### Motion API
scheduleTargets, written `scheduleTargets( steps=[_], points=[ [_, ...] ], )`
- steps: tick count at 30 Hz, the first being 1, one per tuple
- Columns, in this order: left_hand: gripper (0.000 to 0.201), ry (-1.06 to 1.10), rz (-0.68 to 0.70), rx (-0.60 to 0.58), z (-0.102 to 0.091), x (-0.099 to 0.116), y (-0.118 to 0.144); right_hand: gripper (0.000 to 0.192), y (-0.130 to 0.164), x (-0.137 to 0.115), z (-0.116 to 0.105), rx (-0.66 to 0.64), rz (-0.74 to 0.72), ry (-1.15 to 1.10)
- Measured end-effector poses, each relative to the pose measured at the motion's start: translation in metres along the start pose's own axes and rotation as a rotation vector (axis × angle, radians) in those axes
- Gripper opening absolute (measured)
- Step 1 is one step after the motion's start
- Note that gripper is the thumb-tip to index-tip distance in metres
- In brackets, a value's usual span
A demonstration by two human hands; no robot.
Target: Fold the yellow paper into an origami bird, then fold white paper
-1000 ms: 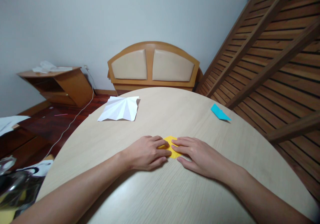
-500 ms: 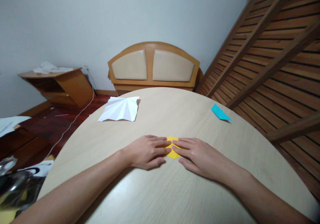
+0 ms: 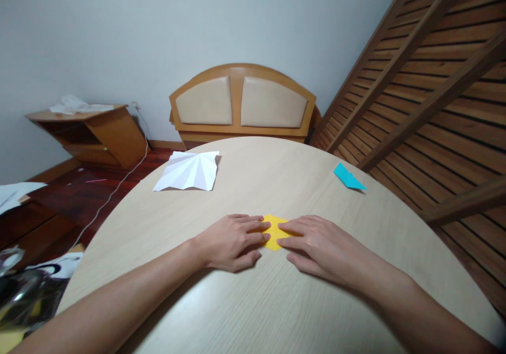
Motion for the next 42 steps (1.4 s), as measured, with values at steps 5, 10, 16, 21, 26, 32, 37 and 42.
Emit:
scheduleTargets(
  steps=[5,10,16,21,26,32,37,42],
  points=[
    [0.040,0.005,-0.002,-0.012,-0.002,0.000,0.000,0.019,0.006,0.005,-0.006,-0.028,0.037,0.008],
    [0.038,-0.004,0.002,0.005,0.000,-0.001,0.001,0.010,0.013,0.013,-0.010,-0.024,0.058,0.011],
    [0.034,0.008,0.013,0.050,0.003,-0.004,0.000,0.006,0.009,0.025,-0.010,0.044,0.073,-0.047],
    [0.030,0.048,-0.017,0.082,0.003,-0.005,0.002,0.025,0.007,0.035,-0.001,0.087,0.026,-0.132],
    [0.027,0.069,-0.056,0.083,0.003,-0.005,0.003,0.025,0.007,0.042,0.006,0.093,0.020,-0.187],
    [0.028,0.078,-0.080,0.110,0.006,-0.007,0.005,0.016,0.005,0.044,0.008,0.118,0.020,-0.235],
    [0.024,0.112,-0.072,0.155,0.007,-0.009,0.004,0.016,0.002,0.043,0.007,0.159,0.039,-0.337],
    [0.021,0.133,-0.033,0.216,0.005,-0.012,0.003,0.015,0.003,0.043,0.006,0.168,0.063,-0.371]
  ],
)
Point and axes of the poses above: each hand's wrist, its own y-axis away from the middle knuckle, its own z-axis out of the palm, x = y × z, the point moved 3 cm from there along -y, towards the middle knuckle, and after that the axes turned 1 degree about -z, right-handed, at the moved point
